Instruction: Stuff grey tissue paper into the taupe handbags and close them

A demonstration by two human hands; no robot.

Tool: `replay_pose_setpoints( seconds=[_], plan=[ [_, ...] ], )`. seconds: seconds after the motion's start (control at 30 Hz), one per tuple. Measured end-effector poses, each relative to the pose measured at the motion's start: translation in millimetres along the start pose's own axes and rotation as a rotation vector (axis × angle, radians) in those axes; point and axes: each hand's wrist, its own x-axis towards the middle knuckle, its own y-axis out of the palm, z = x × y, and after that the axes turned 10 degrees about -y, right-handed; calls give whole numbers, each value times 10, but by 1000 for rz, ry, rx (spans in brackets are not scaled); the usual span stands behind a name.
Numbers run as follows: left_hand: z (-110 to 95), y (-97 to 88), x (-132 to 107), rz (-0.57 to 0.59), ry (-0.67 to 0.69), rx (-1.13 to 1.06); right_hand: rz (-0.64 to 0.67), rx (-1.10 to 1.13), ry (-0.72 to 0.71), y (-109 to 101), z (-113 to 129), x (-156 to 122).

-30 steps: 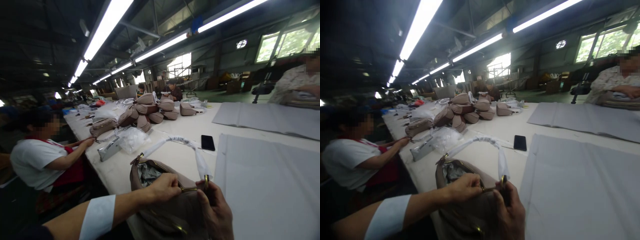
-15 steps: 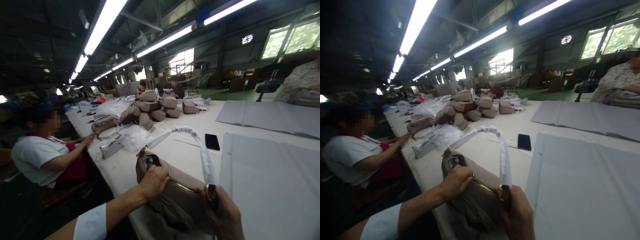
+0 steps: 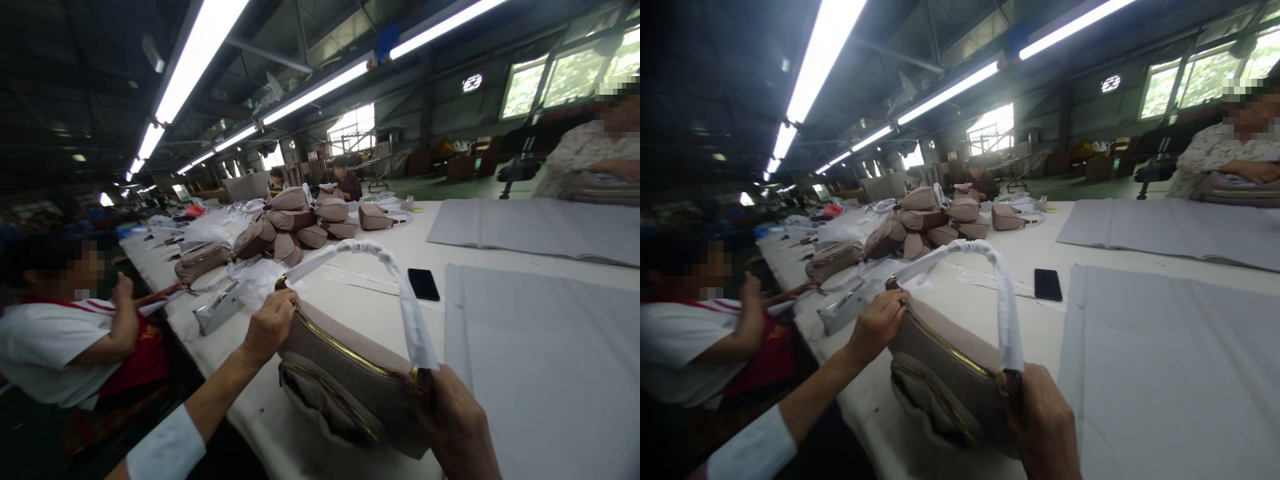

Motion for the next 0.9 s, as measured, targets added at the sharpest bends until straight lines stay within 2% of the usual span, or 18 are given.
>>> replay_pose_setpoints(
  seconds=[0.1, 0.2, 0.4, 0.6, 0.67, 0.77, 0.9],
  plan=[
    [128, 66, 112, -33, -93, -5, 18, -15, -48, -29, 8, 58],
    [180, 48, 145, -32, -128, -46, 0, -31, -103, -67, -36, 81],
    [-95, -20, -57, 128, 21, -46, 24, -6, -40, -103, -106, 50],
    [-202, 128, -241, 171, 109, 88, 25, 3, -61, -84, -97, 49],
    [-208, 186, -263, 144, 106, 106, 22, 18, -52, -95, -78, 49],
    [-214, 272, -252, 29, 75, 32, 14, 32, -30, -105, -68, 13],
    [-190, 372, -54, -138, -40, -89, -32, 10, -19, -71, -140, 23]
  ],
)
